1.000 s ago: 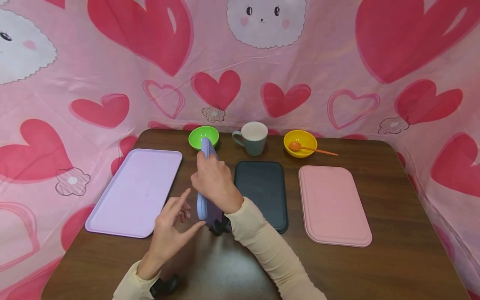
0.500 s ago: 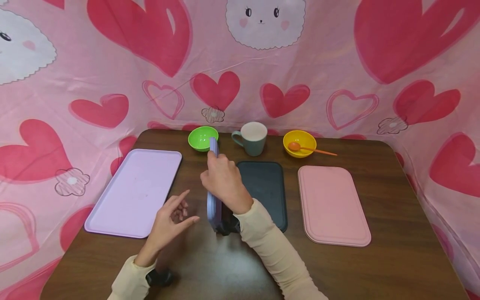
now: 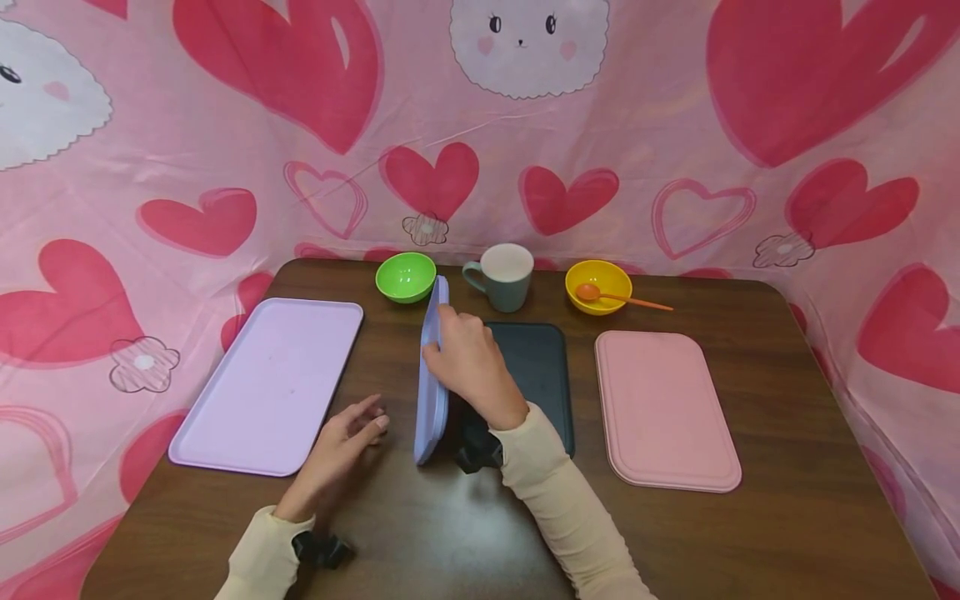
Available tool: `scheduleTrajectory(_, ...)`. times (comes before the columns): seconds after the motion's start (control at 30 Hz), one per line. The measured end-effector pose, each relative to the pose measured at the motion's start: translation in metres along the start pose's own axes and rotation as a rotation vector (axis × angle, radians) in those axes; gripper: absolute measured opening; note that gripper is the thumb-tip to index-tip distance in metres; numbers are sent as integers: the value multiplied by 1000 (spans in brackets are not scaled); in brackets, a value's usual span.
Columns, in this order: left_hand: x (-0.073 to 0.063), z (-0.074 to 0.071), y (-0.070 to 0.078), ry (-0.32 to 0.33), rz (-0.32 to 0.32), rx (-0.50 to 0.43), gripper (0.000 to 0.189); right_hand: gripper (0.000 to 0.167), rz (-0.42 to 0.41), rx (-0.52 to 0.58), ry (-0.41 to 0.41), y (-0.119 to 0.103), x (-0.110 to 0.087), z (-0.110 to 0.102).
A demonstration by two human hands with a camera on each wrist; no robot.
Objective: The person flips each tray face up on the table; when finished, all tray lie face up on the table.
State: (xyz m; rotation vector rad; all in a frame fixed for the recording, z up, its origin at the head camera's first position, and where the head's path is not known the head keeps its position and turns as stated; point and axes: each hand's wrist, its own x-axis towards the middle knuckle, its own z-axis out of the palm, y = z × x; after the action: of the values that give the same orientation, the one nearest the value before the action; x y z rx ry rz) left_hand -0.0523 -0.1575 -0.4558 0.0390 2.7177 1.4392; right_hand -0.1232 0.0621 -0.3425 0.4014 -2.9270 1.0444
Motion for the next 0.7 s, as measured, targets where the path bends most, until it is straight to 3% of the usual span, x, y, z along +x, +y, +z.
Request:
scheduleTrajectory(0.27,-1,1,0,-36,-51,-90,49,54,-2,94,18,26,-6,-4)
scheduleTrajectory(0.5,-1,5,1,-51,-128,-336,49,53,71,169,28,44,-11,-3)
scheduleTrajectory(0.7,-1,6,-1,-105,-181,-470,52,53,125,247,23,54,-14,0)
